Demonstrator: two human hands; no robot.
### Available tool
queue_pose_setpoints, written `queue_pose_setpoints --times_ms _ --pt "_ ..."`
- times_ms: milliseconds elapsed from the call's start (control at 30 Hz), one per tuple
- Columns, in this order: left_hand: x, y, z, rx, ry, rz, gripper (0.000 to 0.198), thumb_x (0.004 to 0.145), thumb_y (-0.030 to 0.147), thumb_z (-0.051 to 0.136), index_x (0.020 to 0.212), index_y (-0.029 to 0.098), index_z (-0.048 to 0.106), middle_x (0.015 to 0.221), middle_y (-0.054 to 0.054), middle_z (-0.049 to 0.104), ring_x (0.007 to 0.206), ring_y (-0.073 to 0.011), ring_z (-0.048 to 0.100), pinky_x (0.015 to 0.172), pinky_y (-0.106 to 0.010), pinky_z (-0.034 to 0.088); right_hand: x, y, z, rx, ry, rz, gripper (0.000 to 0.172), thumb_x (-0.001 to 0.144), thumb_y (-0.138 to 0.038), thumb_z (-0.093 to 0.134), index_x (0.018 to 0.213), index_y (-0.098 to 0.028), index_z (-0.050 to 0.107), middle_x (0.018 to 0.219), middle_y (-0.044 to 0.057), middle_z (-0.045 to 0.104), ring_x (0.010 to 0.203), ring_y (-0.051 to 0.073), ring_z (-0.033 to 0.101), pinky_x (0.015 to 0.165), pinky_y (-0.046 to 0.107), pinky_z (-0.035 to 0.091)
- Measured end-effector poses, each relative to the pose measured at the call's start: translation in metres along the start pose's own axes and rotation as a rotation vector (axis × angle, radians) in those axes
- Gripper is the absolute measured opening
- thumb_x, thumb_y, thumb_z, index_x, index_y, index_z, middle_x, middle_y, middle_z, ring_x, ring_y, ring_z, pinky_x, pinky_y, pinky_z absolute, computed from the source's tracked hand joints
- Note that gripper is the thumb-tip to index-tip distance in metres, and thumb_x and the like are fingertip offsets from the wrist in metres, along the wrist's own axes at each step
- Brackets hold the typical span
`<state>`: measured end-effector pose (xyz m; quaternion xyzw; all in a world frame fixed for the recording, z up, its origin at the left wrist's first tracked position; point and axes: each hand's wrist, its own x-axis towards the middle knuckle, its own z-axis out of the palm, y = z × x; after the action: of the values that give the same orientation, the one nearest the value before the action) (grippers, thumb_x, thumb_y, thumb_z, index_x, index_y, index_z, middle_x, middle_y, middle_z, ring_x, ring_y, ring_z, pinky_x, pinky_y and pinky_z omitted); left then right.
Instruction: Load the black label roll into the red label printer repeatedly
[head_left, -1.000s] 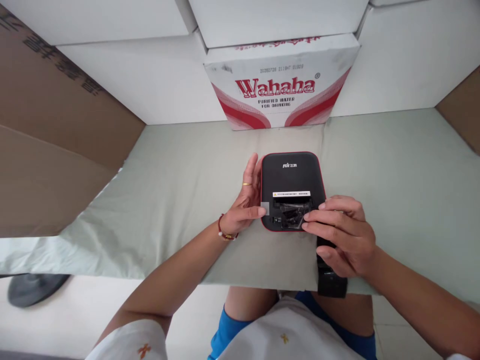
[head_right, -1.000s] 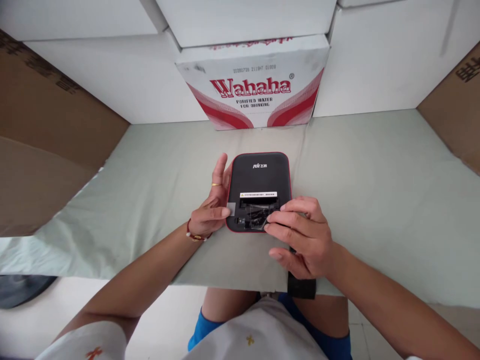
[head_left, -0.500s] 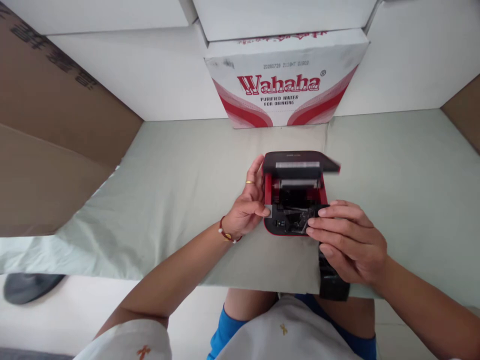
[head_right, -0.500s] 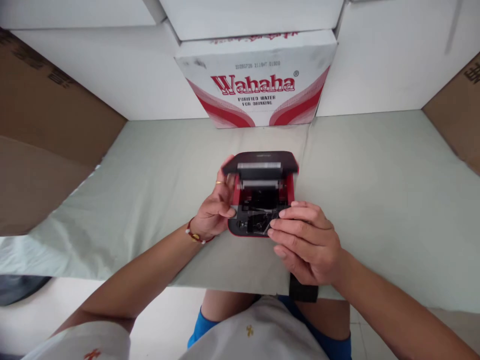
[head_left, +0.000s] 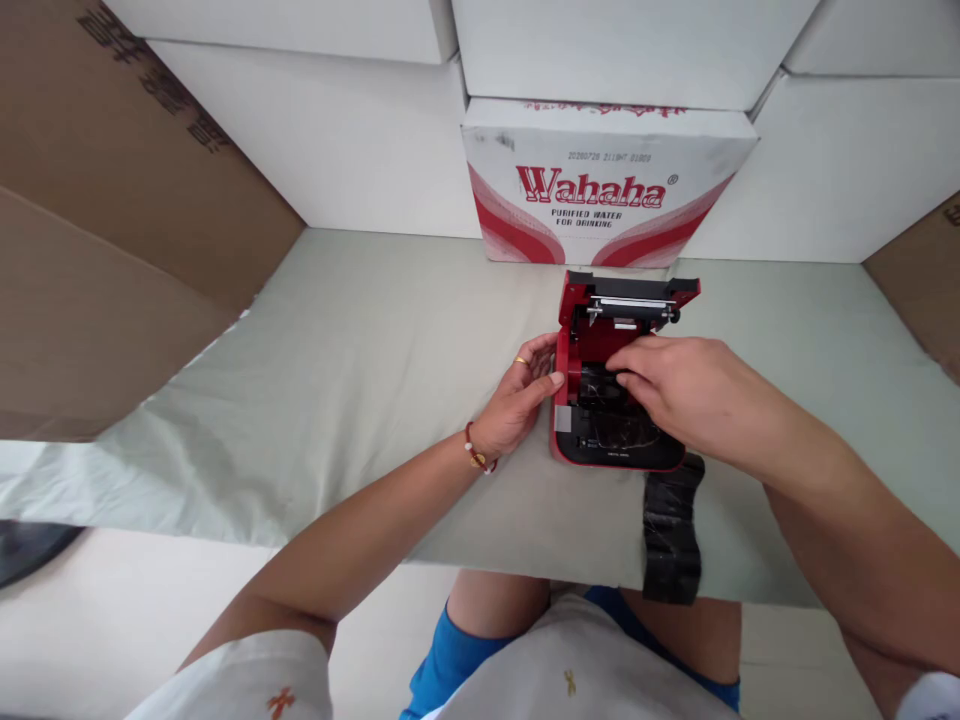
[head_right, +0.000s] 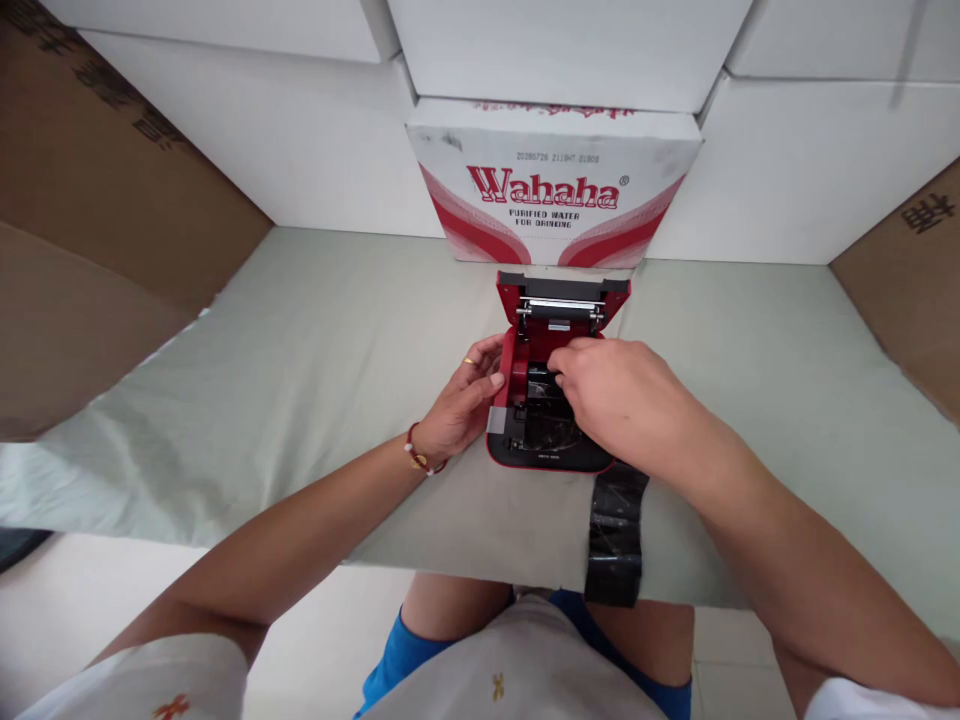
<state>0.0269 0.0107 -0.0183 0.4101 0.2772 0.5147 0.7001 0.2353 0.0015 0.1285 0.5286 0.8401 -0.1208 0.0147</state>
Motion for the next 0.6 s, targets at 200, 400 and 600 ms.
queue_pose_setpoints --times_ms 200,400,600 --pt "0.001 -0.001 -0.001 0.022 -0.006 0.025 0.055 0.087 0.047 0.089 0.134 0.03 0.065 0.154 -0.006 0.065 0.151 -0.0282 0.054 0.132 -0.048 0.036 0.037 -0.023 0.007 -0.304 -0.217 0.107 0.02 0.094 -0.016 0.063 0.106 -0.02 0.08 0.108 0.016 0.084 0.093 0.033 0.08 0.065 0.037 0.053" --pt "0.003 -0.003 -0.002 0.022 -0.006 0.027 0.057 0.086 0.049 0.09 0.134 0.03 0.065 0.151 -0.006 0.066 0.147 -0.0272 0.056 0.13 -0.047 0.039 0.018 -0.022 0.005 -0.247 -0.087 0.136 0.026 0.096 -0.02 0.066 0.12 -0.02 0.074 0.115 0.015 0.081 0.09 0.034 0.079 0.067 0.04 0.054" --pt "0.004 -0.003 -0.003 0.006 -0.011 0.023 0.058 0.084 0.048 0.091 0.133 0.029 0.065 0.152 -0.007 0.065 0.148 -0.0276 0.056 0.131 -0.048 0.038 -0.068 0.032 -0.024 0.105 0.315 -0.176 0.036 0.105 -0.049 0.063 0.137 -0.033 0.071 0.079 0.001 0.074 0.049 0.017 0.058 0.051 0.037 0.048"
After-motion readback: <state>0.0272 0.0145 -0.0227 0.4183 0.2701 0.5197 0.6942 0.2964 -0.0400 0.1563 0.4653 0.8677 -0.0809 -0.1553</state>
